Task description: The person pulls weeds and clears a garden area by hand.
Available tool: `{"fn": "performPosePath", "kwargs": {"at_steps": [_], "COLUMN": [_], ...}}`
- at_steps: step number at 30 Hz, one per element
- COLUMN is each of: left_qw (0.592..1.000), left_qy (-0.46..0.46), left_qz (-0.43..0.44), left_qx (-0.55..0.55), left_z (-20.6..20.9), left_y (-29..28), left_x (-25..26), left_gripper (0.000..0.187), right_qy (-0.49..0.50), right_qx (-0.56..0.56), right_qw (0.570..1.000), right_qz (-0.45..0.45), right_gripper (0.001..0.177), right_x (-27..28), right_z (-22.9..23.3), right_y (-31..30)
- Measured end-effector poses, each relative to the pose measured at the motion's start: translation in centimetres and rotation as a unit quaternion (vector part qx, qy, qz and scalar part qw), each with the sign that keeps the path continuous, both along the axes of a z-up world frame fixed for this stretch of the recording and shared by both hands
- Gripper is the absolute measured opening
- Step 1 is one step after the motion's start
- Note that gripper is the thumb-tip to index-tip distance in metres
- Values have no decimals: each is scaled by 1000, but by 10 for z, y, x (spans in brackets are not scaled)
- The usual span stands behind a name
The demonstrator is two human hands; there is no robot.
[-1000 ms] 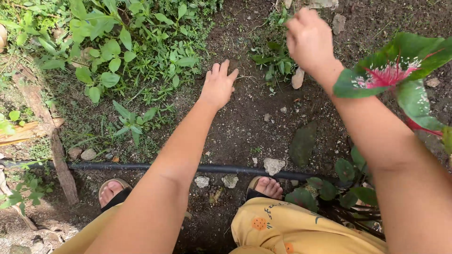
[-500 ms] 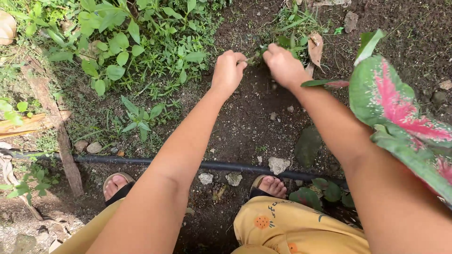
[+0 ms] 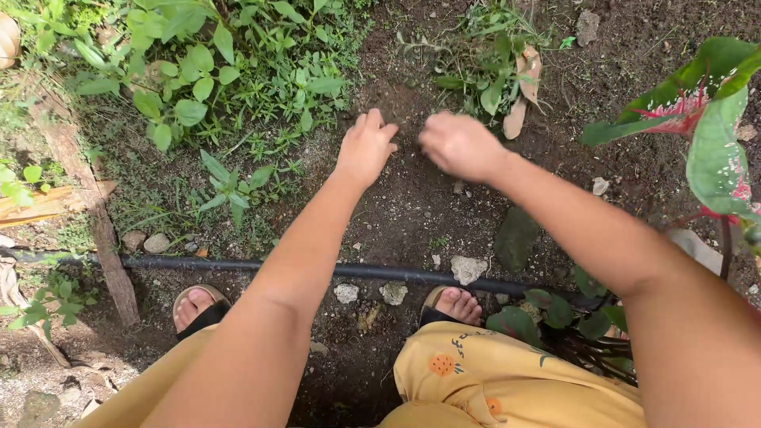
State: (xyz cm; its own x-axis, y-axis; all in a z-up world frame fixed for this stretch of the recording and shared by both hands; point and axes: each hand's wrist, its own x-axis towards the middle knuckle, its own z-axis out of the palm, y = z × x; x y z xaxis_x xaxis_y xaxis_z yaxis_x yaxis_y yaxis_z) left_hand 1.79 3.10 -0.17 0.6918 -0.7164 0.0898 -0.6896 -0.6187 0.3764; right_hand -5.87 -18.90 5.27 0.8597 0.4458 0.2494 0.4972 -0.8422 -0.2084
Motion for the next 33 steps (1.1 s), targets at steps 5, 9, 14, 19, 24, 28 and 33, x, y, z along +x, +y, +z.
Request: {"fn": "performPosePath", "kwargs": {"at_steps": [5,9,14,19,24,28,33], "left_qw": [993,960,789,822,900,915,957], "left_qy": [77,170,415,368,272,269,158], "left_qz": [63,115,221,179,231,92,-102], "left_qx": [-65,-190,-396,-397,-248,-287,-222], "left_z": [-24,-37,-24,-20,13,12,72], "left_y": [23,25,13,13,-1,-65,-76], "left_x": [-10,4,25,33,21,14,-25], "left_gripper": [9,12,15,13,9,27,48], "right_qy": [250,261,266,262,198,54,-38], "right_qx": [30,51,89,71,112,73,53], "right_qw": [958,960,958,961,974,986,976], "right_qz": [138,92,66,55,-17,-137,-209], "right_gripper": [21,23,33,9,7,9,26], "right_x": [-54,-53,-42,-42,-23,5,-4], "right_z": [-8,-8,-19,-50,-39,-21,22], "right_y": [48,57,109,125,70,-30,-101]}}
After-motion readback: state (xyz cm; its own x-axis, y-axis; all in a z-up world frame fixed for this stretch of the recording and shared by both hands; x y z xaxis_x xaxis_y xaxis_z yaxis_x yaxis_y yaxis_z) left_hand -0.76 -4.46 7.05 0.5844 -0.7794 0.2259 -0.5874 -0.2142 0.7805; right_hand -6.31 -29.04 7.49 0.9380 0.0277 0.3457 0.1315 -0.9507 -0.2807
